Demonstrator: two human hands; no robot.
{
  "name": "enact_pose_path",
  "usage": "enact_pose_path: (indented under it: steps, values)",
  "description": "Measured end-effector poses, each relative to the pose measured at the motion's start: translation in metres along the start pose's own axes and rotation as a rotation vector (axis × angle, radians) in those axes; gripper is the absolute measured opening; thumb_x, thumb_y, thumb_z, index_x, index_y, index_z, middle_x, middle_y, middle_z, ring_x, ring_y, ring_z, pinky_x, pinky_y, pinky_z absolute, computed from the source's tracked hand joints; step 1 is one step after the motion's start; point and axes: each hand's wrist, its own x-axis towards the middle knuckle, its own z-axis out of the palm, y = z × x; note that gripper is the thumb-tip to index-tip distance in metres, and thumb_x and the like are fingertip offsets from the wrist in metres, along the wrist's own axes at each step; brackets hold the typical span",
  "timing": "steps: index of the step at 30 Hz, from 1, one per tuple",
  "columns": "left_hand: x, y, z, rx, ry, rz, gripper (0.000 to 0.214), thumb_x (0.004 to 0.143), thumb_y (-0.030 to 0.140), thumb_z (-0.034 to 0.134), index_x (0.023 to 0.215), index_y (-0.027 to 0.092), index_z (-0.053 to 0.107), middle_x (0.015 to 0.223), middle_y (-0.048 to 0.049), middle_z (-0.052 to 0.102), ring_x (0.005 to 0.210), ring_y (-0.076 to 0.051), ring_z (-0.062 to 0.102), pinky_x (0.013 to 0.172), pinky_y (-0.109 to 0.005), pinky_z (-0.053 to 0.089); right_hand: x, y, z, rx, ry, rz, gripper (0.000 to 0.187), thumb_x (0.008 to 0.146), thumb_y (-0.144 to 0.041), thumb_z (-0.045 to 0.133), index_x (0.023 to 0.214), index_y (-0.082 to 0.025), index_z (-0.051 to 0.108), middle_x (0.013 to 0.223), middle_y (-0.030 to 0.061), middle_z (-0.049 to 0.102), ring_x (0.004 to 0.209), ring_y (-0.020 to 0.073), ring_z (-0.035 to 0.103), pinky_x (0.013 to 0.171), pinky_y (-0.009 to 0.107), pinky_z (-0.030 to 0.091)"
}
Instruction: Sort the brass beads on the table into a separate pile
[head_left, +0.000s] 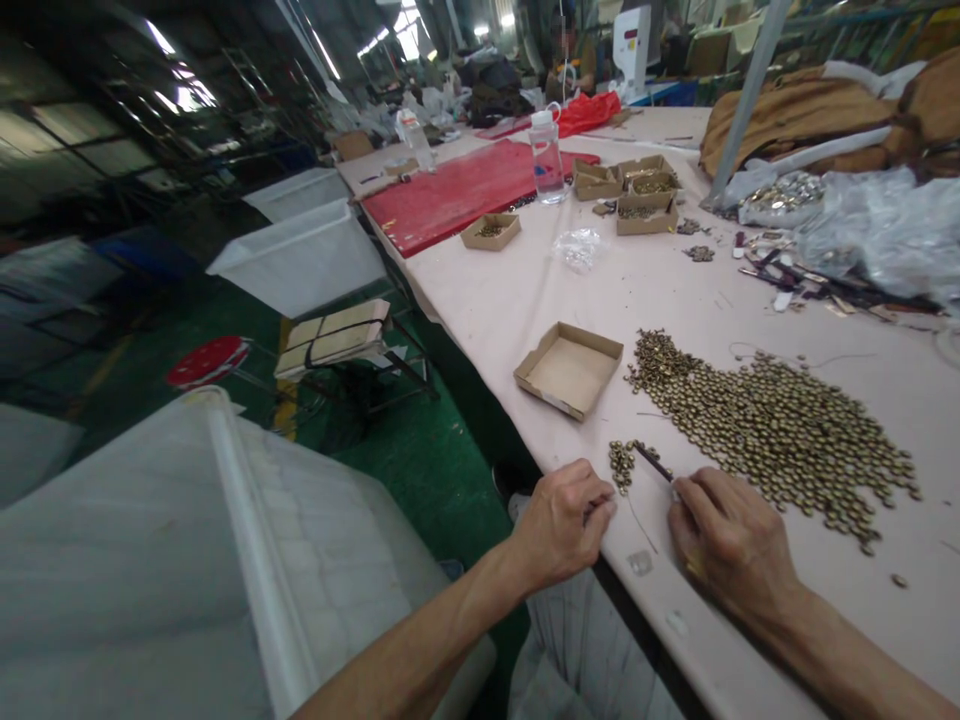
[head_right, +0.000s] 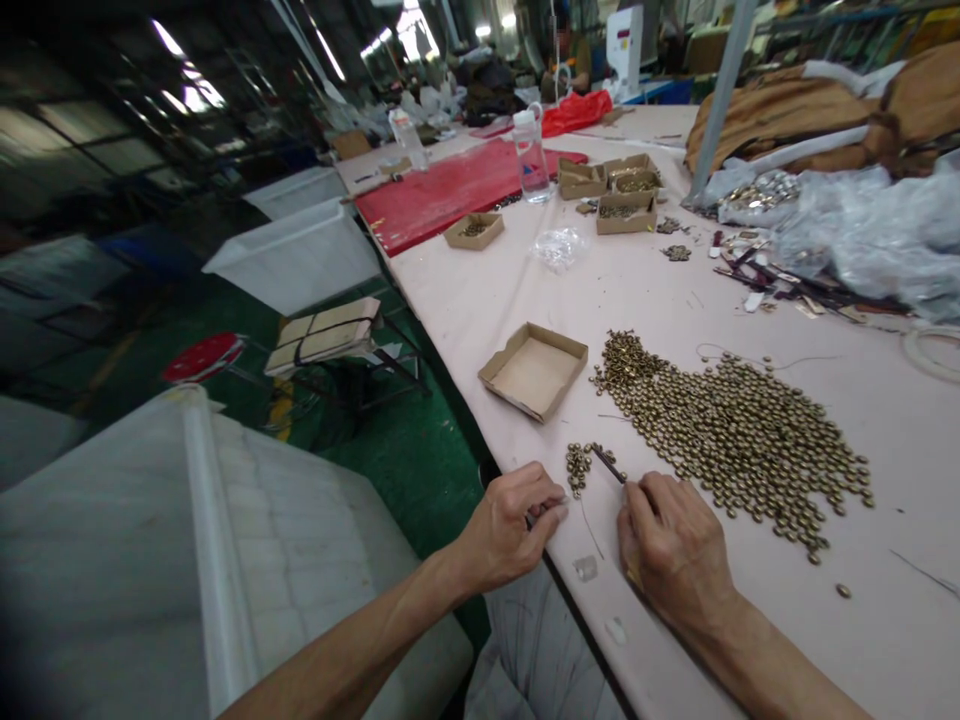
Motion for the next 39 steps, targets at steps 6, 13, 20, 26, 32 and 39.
enact_pose_path:
  steps: [6, 13, 20, 26, 32, 39]
  values:
    - [-0.002, 0.001, -0.001, 0.004, -0.001, -0.005, 0.015, 0.093, 0.02, 0.054, 0.091, 0.017, 0.068, 0.082, -0.0046, 0.058, 0.078, -0.016, 0.056, 0.071, -0.027, 0.045, -0.003, 0.003, 0.005, 0.013, 0.003, 0.02, 0.007, 0.087, -0.016, 0.058, 0.092, -0.018, 0.062, 0.082, 0.0067, 0.058, 0.08, 0.0195, 0.052, 0.073, 0.033, 0.039]
    - [-0.004, 0.003, -0.002, 0.02, -0.004, -0.001, 0.015, 0.092, 0.021, 0.055, 0.089, 0.017, 0.069, 0.081, -0.0042, 0.058, 0.076, -0.015, 0.056, 0.07, -0.026, 0.045, -0.005, 0.005, 0.01, 0.029, 0.011, 0.055, 0.008, 0.087, -0.017, 0.058, 0.092, -0.019, 0.063, 0.081, 0.0056, 0.058, 0.079, 0.019, 0.054, 0.073, 0.032, 0.04]
    - [-0.007, 0.001, 0.002, 0.04, -0.003, 0.006, 0.016, 0.092, 0.022, 0.055, 0.09, 0.017, 0.07, 0.082, -0.0042, 0.059, 0.077, -0.015, 0.057, 0.073, -0.026, 0.046, 0.003, 0.02, 0.005, 0.023, 0.092, 0.13, 0.009, 0.085, -0.017, 0.06, 0.094, -0.019, 0.065, 0.082, 0.0038, 0.059, 0.073, 0.016, 0.054, 0.069, 0.03, 0.041]
    - [-0.009, -0.001, 0.004, 0.076, 0.014, 0.017, 0.016, 0.091, 0.024, 0.055, 0.085, 0.017, 0.068, 0.083, -0.0045, 0.059, 0.079, -0.016, 0.058, 0.076, -0.028, 0.047, -0.006, -0.005, 0.004, 0.274, 0.053, -0.001, 0.012, 0.084, -0.015, 0.06, 0.095, -0.019, 0.064, 0.078, 0.0013, 0.058, 0.066, 0.0124, 0.052, 0.064, 0.026, 0.041]
    - [-0.01, 0.0, 0.005, 0.106, 0.017, 0.009, 0.016, 0.091, 0.024, 0.055, 0.08, 0.017, 0.066, 0.081, -0.0042, 0.058, 0.078, -0.016, 0.058, 0.076, -0.029, 0.046, -0.006, -0.011, 0.008, 0.203, 0.034, 0.014, 0.013, 0.085, -0.015, 0.058, 0.095, -0.019, 0.065, 0.078, 0.0025, 0.058, 0.067, 0.0141, 0.053, 0.064, 0.027, 0.042]
    - [-0.01, 0.0, 0.003, 0.115, 0.017, 0.013, 0.016, 0.09, 0.024, 0.056, 0.081, 0.017, 0.067, 0.081, -0.0043, 0.059, 0.079, -0.016, 0.058, 0.076, -0.029, 0.047, -0.006, -0.011, 0.008, 0.132, 0.049, 0.024, 0.014, 0.085, -0.015, 0.058, 0.096, -0.019, 0.065, 0.079, 0.0032, 0.058, 0.069, 0.0151, 0.053, 0.067, 0.028, 0.042]
